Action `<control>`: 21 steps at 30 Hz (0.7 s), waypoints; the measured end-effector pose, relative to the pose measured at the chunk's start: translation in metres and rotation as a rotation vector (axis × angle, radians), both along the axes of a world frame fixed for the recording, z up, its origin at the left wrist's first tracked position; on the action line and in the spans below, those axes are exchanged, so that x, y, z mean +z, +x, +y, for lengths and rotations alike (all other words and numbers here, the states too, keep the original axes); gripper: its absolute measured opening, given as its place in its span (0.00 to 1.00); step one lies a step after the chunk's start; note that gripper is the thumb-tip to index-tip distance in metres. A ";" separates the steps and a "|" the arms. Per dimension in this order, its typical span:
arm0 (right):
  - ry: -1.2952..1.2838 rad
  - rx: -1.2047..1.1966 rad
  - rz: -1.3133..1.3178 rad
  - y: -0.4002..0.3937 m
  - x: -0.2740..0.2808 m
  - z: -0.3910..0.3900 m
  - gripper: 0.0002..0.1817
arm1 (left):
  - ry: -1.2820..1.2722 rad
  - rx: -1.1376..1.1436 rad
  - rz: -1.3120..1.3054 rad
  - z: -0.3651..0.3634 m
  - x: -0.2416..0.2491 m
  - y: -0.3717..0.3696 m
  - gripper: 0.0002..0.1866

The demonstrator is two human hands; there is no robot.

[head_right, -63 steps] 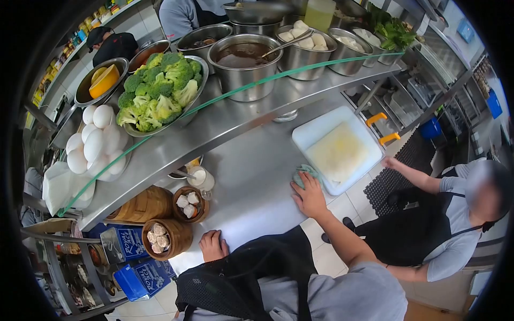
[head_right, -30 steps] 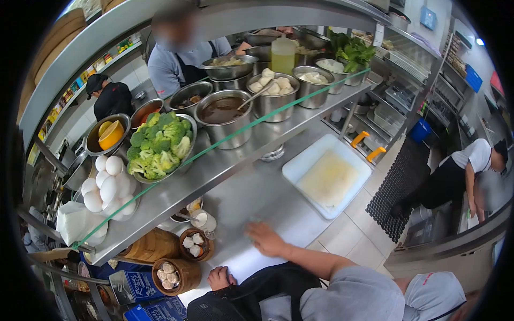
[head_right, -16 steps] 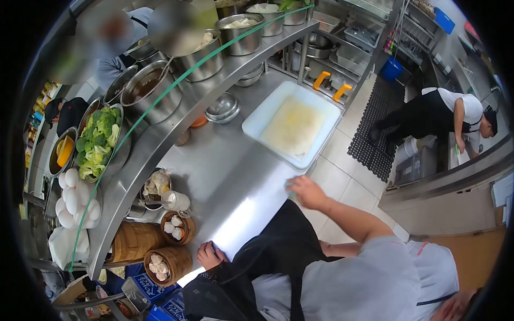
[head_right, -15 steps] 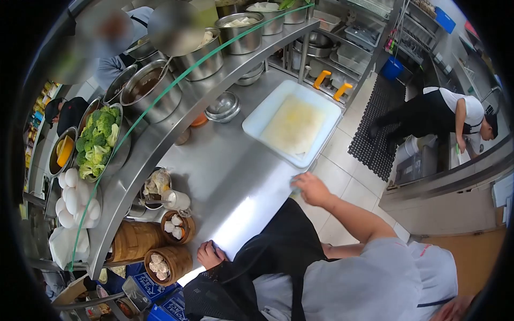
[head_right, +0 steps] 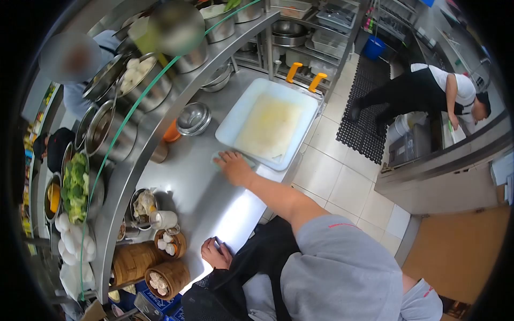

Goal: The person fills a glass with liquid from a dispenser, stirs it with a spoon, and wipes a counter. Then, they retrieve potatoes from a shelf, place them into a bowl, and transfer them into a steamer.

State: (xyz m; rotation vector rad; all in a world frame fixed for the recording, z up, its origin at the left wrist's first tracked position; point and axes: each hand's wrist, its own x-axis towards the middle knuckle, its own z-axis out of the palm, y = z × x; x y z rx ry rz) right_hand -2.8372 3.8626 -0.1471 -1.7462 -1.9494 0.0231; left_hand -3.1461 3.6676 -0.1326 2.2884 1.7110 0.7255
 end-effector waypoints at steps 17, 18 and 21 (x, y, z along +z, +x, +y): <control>0.084 -0.397 0.196 0.222 0.076 -0.179 0.33 | -0.014 0.097 0.094 0.012 0.004 0.037 0.22; 0.054 -0.277 0.182 0.204 0.089 -0.150 0.33 | -0.008 0.107 0.107 0.013 0.005 0.039 0.22; -0.034 0.167 0.122 0.185 0.092 -0.087 0.32 | -0.048 0.192 0.079 0.012 0.009 0.047 0.21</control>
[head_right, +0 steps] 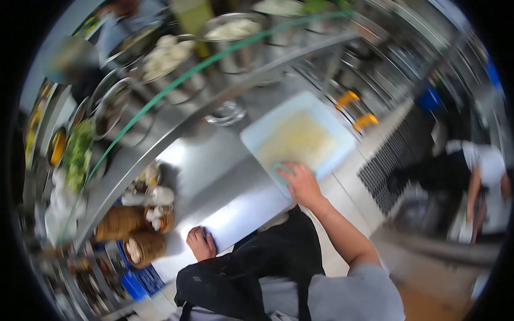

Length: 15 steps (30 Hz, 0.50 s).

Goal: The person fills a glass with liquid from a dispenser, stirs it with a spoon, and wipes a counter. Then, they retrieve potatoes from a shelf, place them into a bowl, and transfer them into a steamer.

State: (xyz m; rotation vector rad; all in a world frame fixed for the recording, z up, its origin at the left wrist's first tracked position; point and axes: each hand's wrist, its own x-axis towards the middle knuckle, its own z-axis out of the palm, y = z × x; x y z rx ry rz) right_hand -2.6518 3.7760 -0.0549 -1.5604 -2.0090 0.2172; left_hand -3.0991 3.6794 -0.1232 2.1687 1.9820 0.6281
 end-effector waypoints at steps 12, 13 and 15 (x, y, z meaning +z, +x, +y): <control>0.355 -0.260 0.188 0.292 0.233 0.128 0.49 | 0.423 0.598 0.153 0.024 -0.042 0.097 0.21; 0.469 -0.327 0.224 0.312 0.284 0.134 0.49 | 0.417 0.588 0.160 0.022 -0.043 0.097 0.21; 0.614 -0.513 -0.020 0.378 0.371 0.155 0.46 | 0.284 0.697 0.059 0.023 -0.024 0.118 0.18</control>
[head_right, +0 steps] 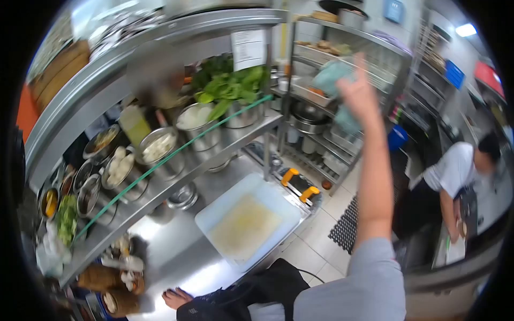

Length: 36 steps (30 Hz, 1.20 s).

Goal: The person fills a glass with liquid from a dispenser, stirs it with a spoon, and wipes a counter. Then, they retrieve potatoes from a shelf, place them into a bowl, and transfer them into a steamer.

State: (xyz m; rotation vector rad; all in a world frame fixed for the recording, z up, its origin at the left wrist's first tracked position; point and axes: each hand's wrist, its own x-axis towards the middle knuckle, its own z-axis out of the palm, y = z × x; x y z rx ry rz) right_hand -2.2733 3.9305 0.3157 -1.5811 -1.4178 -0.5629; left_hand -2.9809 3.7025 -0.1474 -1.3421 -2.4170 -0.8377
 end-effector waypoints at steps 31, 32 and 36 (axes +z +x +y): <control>-0.626 1.467 -0.475 -0.558 -0.460 -0.068 0.34 | 0.439 0.292 0.364 -0.299 0.388 0.098 0.28; -0.654 1.418 -0.444 -0.557 -0.461 -0.069 0.33 | 0.635 0.414 0.429 -0.327 0.410 0.102 0.42; -0.640 1.404 -0.416 -0.567 -0.459 -0.066 0.33 | 0.454 -0.047 1.224 -0.331 0.555 0.153 0.41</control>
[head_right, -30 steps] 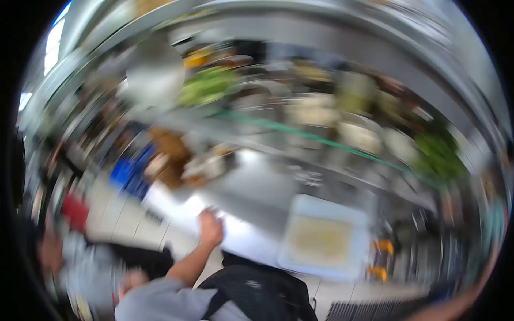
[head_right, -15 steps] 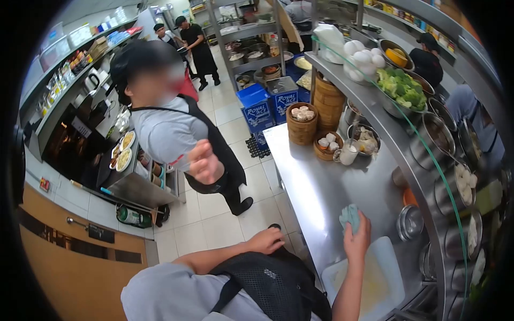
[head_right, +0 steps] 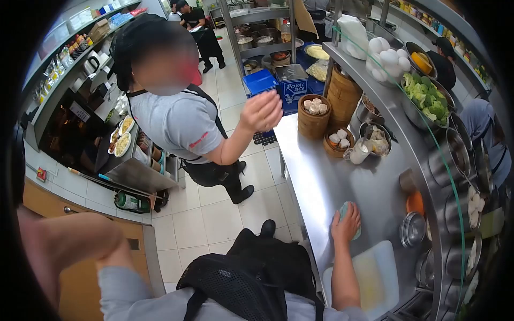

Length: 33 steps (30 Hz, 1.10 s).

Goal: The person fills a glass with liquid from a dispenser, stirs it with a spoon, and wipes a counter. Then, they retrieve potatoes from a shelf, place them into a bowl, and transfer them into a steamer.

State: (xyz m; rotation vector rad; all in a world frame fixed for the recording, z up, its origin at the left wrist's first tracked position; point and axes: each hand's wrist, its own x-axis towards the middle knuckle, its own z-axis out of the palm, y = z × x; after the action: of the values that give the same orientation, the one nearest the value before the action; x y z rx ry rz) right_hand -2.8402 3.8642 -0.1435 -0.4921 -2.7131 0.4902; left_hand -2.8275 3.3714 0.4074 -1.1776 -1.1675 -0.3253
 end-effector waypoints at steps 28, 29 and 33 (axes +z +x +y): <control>0.063 -0.007 0.078 -0.018 -0.002 0.006 0.29 | -0.222 0.151 0.044 0.075 0.045 0.033 0.35; 0.058 -0.023 0.063 -0.017 -0.002 0.006 0.29 | -0.229 0.155 0.042 0.077 0.045 0.035 0.35; 0.042 -0.036 0.092 -0.017 0.004 0.003 0.29 | -0.232 0.152 0.055 0.076 0.034 0.024 0.34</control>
State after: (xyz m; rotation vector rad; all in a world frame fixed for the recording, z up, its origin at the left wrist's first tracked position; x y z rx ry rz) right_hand -2.8576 3.8671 -0.1397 -0.4947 -2.6166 0.4343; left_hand -2.8034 3.4470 0.4414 -1.2811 -1.2625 -0.0423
